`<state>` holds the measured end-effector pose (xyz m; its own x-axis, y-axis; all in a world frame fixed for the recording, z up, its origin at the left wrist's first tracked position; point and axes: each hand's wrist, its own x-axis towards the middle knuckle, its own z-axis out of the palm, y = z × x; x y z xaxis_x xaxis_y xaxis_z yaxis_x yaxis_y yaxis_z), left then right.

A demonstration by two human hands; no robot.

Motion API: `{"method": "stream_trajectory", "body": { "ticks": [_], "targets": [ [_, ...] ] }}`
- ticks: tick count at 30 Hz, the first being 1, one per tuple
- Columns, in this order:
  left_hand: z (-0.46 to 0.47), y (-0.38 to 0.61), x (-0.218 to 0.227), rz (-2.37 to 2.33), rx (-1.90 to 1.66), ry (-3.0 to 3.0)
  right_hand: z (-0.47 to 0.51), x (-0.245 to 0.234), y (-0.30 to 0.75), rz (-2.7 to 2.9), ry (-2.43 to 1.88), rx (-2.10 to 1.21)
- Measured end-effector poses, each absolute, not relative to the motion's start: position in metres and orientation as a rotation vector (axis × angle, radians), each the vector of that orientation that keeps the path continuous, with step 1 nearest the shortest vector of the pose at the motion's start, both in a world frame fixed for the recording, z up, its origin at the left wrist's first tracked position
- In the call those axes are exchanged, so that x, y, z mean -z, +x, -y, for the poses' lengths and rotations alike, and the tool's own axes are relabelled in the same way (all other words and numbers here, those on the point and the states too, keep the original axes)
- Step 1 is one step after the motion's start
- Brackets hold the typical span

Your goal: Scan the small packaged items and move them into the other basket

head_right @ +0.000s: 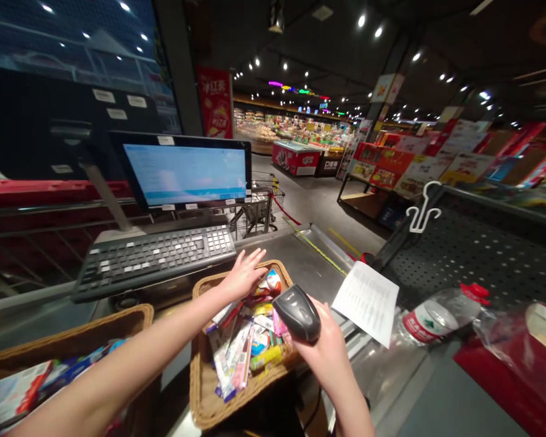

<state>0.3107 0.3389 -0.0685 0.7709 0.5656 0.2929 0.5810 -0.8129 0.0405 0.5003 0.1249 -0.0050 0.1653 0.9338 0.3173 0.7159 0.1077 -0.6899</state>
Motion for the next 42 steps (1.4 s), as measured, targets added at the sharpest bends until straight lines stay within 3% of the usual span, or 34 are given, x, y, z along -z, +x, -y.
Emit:
{"method": "stream_trajectory", "body": {
  "ticks": [10, 22, 34, 42],
  "targets": [
    [-0.368, 0.354, 0.109, 0.877, 0.357, -2.957, -0.147, 0.015, 0.531, 1.571, -1.672, -0.400],
    [-0.346, 0.314, 0.109, 0.835, 0.337, -3.098, -0.168, 0.015, 0.537, 1.628, -1.631, -0.387],
    [-0.328, 0.355, 0.137, 0.717, 0.117, -3.150, -0.168, 0.019, 0.534, 1.672, -1.636, -0.386],
    [-0.314, 0.369, 0.148, 0.910, 0.116, -3.071, -0.162, 0.018, 0.535, 1.690, -1.638, -0.373]
  ]
}}
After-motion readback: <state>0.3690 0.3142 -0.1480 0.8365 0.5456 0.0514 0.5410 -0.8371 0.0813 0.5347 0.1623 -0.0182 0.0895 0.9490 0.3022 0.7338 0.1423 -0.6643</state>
